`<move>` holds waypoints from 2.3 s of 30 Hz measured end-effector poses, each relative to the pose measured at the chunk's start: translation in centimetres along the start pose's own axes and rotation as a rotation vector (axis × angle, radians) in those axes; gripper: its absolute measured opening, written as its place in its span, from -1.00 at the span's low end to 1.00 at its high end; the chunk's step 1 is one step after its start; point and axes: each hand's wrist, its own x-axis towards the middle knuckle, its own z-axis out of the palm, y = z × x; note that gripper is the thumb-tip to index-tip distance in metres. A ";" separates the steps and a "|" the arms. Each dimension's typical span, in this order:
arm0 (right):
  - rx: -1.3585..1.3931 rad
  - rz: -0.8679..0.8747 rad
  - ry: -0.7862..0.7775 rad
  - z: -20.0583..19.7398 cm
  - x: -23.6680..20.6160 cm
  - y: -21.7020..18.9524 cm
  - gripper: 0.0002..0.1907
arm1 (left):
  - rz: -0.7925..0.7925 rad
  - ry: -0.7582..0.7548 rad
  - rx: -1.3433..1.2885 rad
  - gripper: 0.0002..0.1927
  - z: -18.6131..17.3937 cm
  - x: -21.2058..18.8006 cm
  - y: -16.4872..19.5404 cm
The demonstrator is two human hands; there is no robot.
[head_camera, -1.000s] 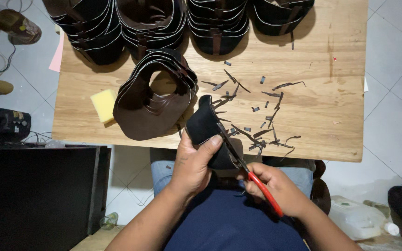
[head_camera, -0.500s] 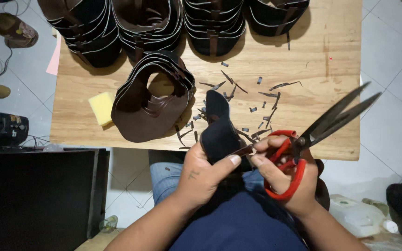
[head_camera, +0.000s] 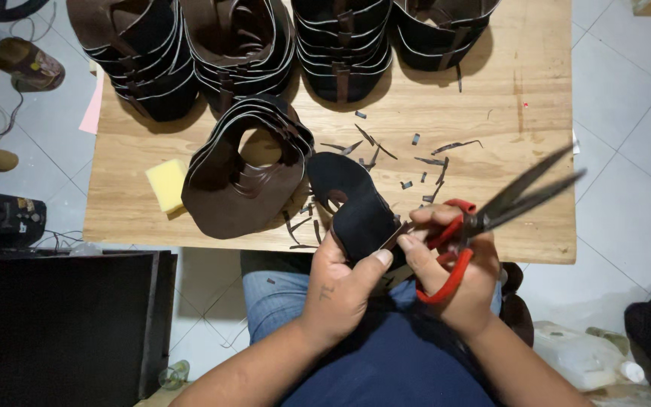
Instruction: The person uses red-handled shears to trim excess material from the edges of black shoe uppers with brown straps. They repeatedly pick up each upper, cut along the perimeter, and place the finished pieces into a stack on the table.
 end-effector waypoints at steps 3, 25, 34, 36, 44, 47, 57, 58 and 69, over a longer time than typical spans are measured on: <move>-0.062 0.042 0.018 -0.3 0.1 -0.2 -0.57 | -0.009 0.010 0.048 -0.66 -0.5 0.0 -0.2; -0.060 0.214 -0.182 -2.0 0.8 -1.0 -0.64 | -0.039 0.109 0.177 -0.77 -0.9 0.7 0.3; 0.212 0.466 -0.164 -2.0 1.3 -0.4 -0.68 | -0.179 -0.029 -0.118 -0.69 -1.3 0.1 -0.7; 0.124 0.462 -0.199 -2.1 1.3 -0.2 -0.71 | -0.230 -0.040 -0.323 -0.66 -1.1 0.2 -0.7; -0.342 0.531 -0.544 -5.2 0.9 -0.7 -0.74 | -0.062 0.131 0.046 -0.74 -2.8 1.4 0.7; -0.230 0.673 -0.664 -5.2 -0.1 -0.1 -0.72 | -0.070 0.142 -0.094 -0.76 -2.9 1.6 0.5; 0.036 0.718 -0.691 -4.8 -1.1 0.7 -0.42 | -0.077 0.145 -0.311 -0.68 -2.4 1.5 -0.8; 0.033 0.722 -0.697 -4.9 -1.1 0.7 -0.43 | -0.067 0.140 -0.312 -0.68 -2.4 1.5 -0.9; 0.001 0.772 -0.601 -4.7 -2.0 1.0 -0.50 | -0.121 0.143 -0.376 -0.55 -1.7 1.3 -2.0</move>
